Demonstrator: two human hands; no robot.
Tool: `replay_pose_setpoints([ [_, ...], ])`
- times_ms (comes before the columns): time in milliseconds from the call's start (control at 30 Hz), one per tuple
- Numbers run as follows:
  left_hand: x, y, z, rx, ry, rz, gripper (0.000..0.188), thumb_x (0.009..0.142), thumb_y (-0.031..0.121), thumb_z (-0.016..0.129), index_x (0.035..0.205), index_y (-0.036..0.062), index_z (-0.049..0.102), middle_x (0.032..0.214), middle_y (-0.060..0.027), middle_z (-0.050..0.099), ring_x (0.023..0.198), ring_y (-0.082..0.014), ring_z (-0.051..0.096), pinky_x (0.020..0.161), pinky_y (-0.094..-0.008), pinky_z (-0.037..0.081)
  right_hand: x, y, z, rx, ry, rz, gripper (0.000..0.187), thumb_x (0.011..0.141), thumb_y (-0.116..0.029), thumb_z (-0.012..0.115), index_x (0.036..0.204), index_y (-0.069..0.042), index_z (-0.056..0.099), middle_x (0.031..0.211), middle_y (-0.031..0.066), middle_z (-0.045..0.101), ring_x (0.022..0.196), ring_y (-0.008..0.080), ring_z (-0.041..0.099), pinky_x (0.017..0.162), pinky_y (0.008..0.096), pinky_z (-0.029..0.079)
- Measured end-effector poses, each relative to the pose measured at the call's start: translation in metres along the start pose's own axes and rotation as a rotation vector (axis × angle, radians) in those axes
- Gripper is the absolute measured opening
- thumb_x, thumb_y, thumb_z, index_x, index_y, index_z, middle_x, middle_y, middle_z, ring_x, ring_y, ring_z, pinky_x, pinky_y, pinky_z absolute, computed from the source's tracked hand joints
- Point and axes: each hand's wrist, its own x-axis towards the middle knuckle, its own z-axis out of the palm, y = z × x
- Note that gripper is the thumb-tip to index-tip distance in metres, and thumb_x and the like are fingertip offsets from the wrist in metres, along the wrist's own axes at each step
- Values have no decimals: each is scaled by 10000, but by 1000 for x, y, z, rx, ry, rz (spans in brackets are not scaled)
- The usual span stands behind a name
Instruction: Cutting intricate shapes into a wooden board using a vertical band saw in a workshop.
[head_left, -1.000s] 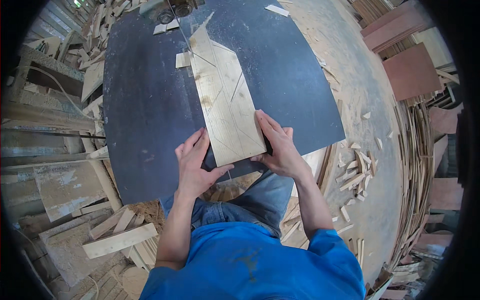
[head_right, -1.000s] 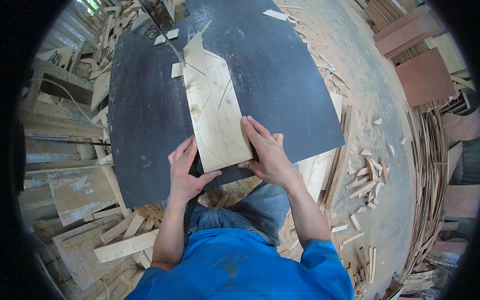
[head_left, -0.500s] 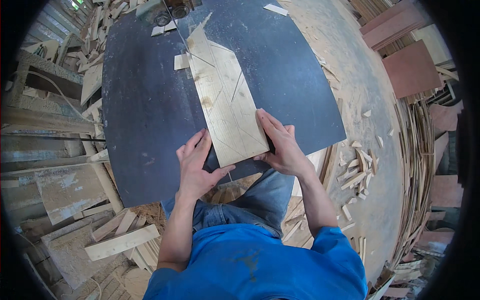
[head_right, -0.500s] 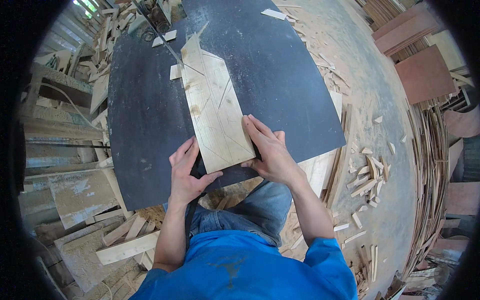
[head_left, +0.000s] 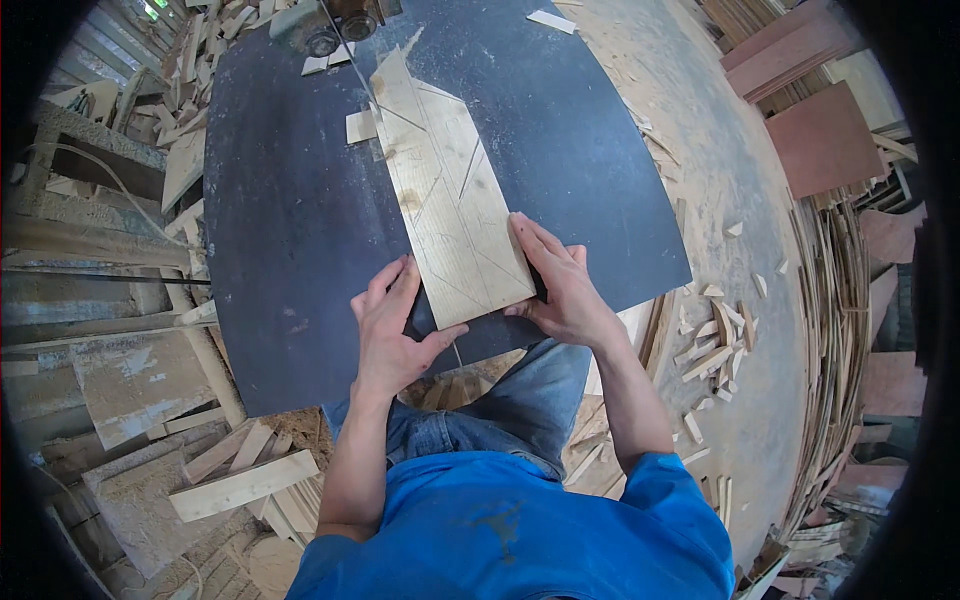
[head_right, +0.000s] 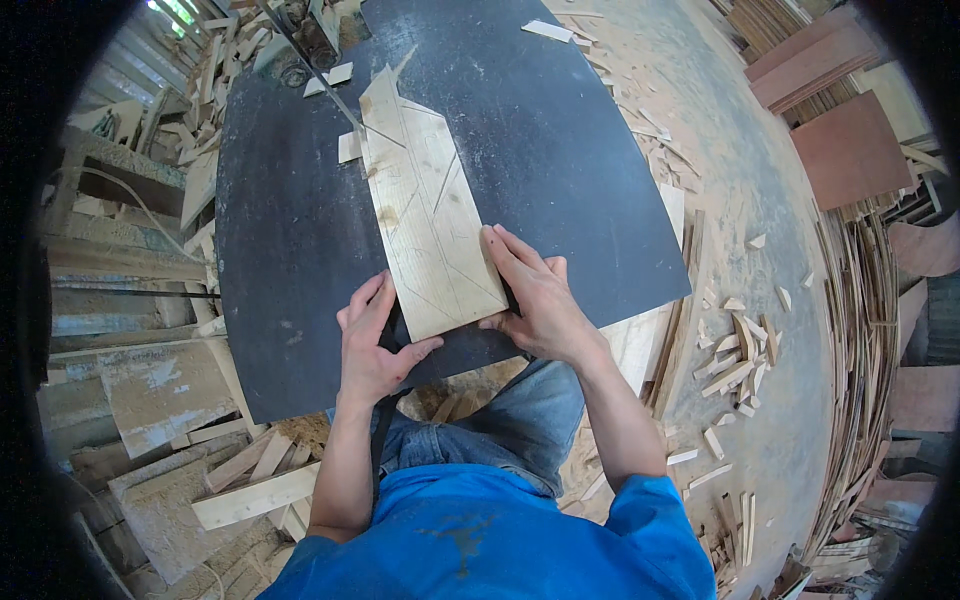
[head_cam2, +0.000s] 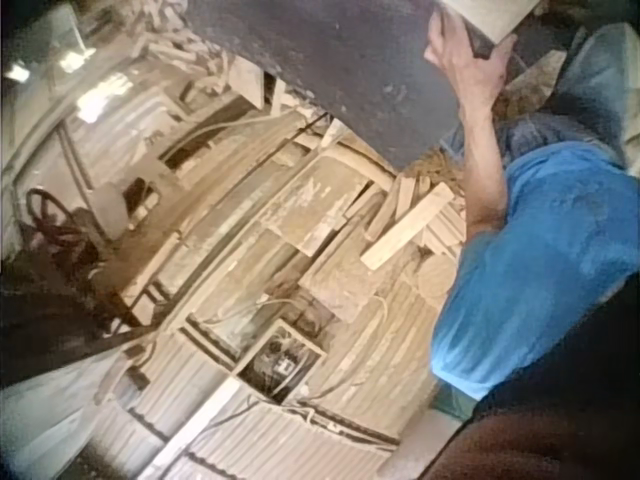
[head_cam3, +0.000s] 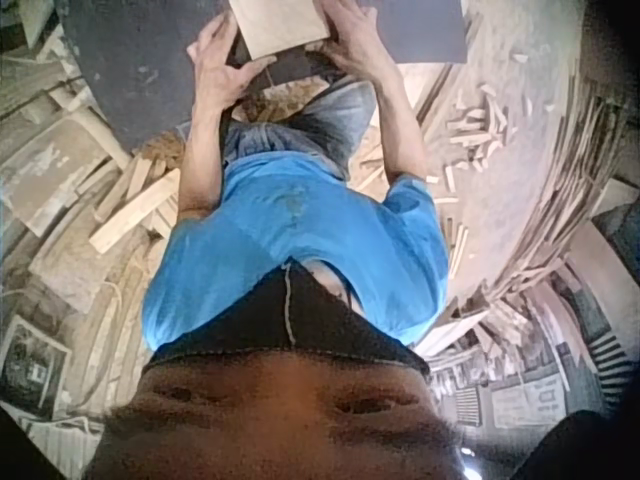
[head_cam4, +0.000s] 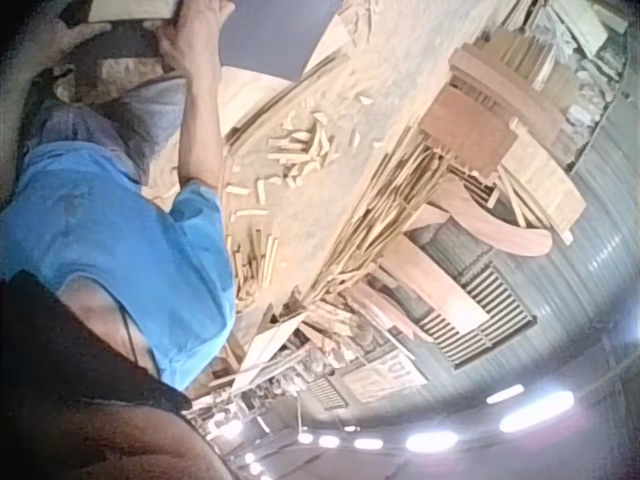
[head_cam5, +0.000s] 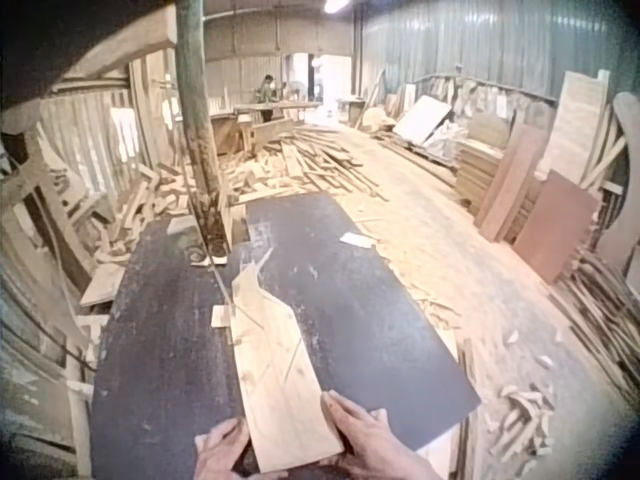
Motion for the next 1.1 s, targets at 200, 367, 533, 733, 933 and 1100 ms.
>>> replay_pose_setpoints([
  [200, 3, 1, -1, 6, -15, -34, 1085, 678, 343, 999, 1598, 7, 530, 1517, -155, 645, 1455, -300, 514, 1142, -436, 337, 3, 2, 0, -5, 14, -18, 1118, 794, -281, 926, 1719, -87, 327, 1730, 223, 387, 1517, 320, 466, 1078, 423, 330],
  [367, 6, 3, 0, 8, -16, -52, 1066, 691, 343, 992, 1595, 9, 536, 1521, -153, 643, 1452, -293, 514, 1140, -433, 338, 7, 1, -3, 1, -1, 5, 1121, 791, -254, 927, 1722, -96, 322, 1728, 222, 389, 1523, 318, 463, 1080, 425, 329],
  [533, 6, 2, 2, 15, -2, -51, 1042, 695, 342, 990, 1584, 19, 554, 1505, -152, 656, 1437, -289, 530, 1133, -428, 348, 9, 5, -1, 1, 13, -7, 1127, 789, -271, 935, 1720, -97, 325, 1729, 198, 401, 1513, 315, 471, 1098, 423, 317],
  [733, 4, -1, 6, 22, 36, -70, 969, 710, 365, 985, 1536, 25, 610, 1467, -146, 682, 1403, -290, 564, 1113, -423, 380, 14, 6, 1, -4, 23, -2, 1145, 780, -314, 943, 1720, -98, 327, 1730, 174, 410, 1514, 311, 471, 1116, 420, 309],
  [933, 6, -1, 8, 27, 74, -55, 921, 725, 369, 981, 1509, 31, 637, 1448, -140, 694, 1381, -285, 584, 1105, -416, 396, 16, 9, 3, -19, 40, -21, 1148, 778, -343, 942, 1719, -103, 331, 1727, 168, 415, 1509, 313, 474, 1117, 419, 316],
  [1100, 7, 0, 7, 13, 79, -73, 892, 741, 362, 973, 1504, 40, 644, 1438, -124, 704, 1372, -280, 594, 1101, -417, 400, 19, 10, 3, -20, 46, -29, 1147, 779, -355, 941, 1719, -104, 332, 1722, 167, 421, 1493, 312, 486, 1115, 415, 319],
])
